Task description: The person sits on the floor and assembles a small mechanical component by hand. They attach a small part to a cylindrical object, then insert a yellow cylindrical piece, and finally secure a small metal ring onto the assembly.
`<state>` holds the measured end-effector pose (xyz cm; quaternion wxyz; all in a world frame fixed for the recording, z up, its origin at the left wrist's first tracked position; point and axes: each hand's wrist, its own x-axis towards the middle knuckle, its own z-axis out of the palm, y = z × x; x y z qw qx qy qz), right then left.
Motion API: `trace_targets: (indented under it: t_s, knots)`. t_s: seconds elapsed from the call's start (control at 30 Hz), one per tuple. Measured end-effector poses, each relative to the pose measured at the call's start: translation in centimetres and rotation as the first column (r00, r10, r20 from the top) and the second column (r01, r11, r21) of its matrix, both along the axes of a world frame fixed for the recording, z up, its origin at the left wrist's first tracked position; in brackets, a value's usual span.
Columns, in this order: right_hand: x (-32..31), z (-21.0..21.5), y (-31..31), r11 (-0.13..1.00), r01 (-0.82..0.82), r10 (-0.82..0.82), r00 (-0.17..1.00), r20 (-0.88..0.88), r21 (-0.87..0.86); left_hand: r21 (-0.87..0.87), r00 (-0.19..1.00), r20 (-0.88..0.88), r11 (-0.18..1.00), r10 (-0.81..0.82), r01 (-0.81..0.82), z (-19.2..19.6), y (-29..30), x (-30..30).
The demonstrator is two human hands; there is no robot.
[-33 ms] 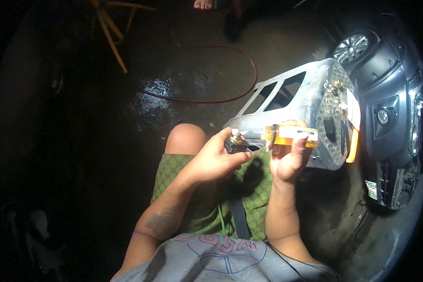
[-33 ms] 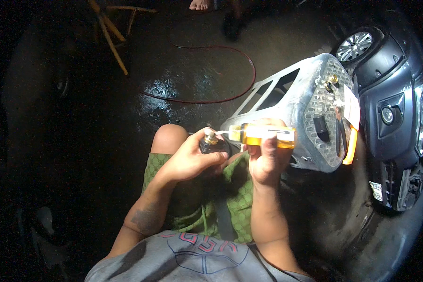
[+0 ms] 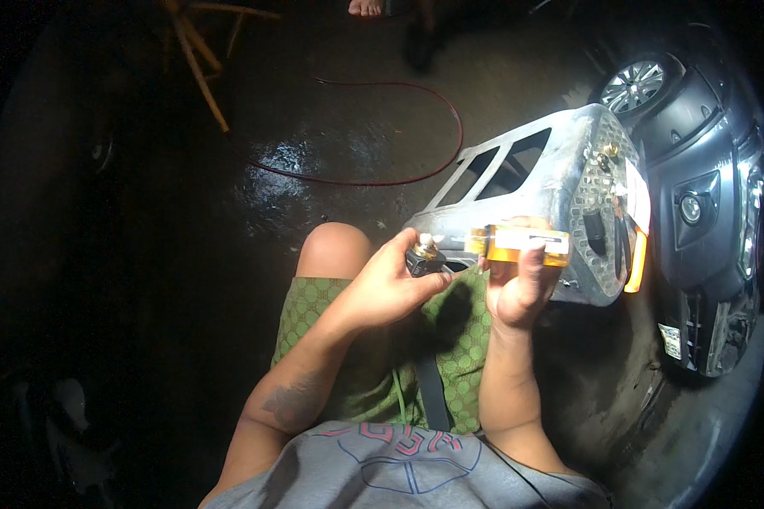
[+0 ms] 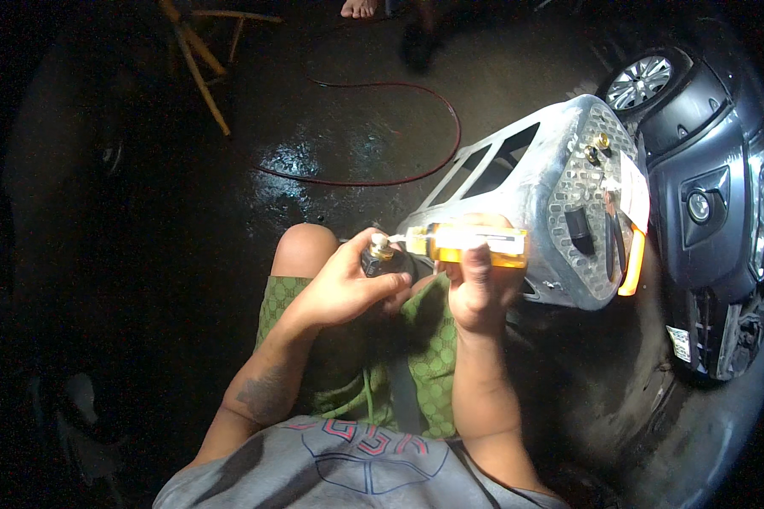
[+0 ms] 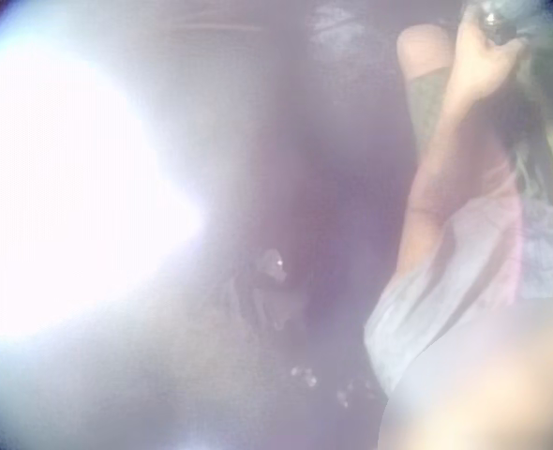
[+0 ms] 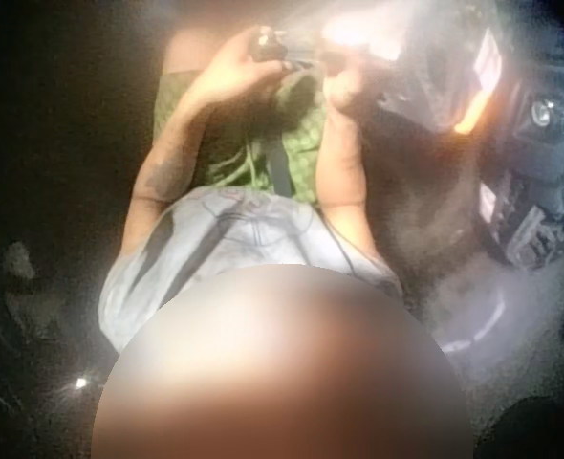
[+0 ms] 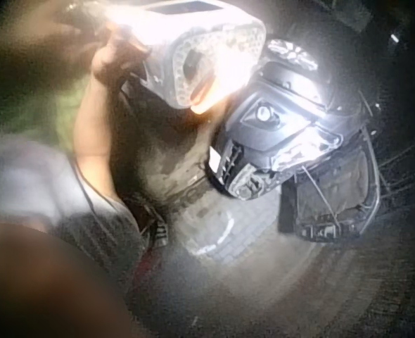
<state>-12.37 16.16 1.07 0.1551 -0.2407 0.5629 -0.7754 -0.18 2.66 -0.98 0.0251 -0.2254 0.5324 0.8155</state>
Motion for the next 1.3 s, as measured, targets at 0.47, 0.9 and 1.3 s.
trace_targets:
  t_s: [0.47, 0.9, 1.3]
  knots:
    - [-0.3, -1.0, -1.5, 0.998, -0.009, 0.014, 0.997, -0.074, 0.069, -0.268, 0.989, -0.091, 0.953, 0.120, -0.140, -1.6, 0.3, -0.6]
    - [-0.1, -0.8, -1.7, 0.993, -0.011, 0.028, 0.988, -0.151, 0.114, -0.288, 0.996, -0.054, 0.955, 0.065, -0.078, -1.3, -0.2, -0.7]
    - [0.2, -0.4, -1.2, 0.991, 0.000, 0.032, 0.971, -0.235, 0.136, -0.315, 0.991, -0.105, 0.943, 0.080, -0.109, -1.6, -0.1, -0.6]
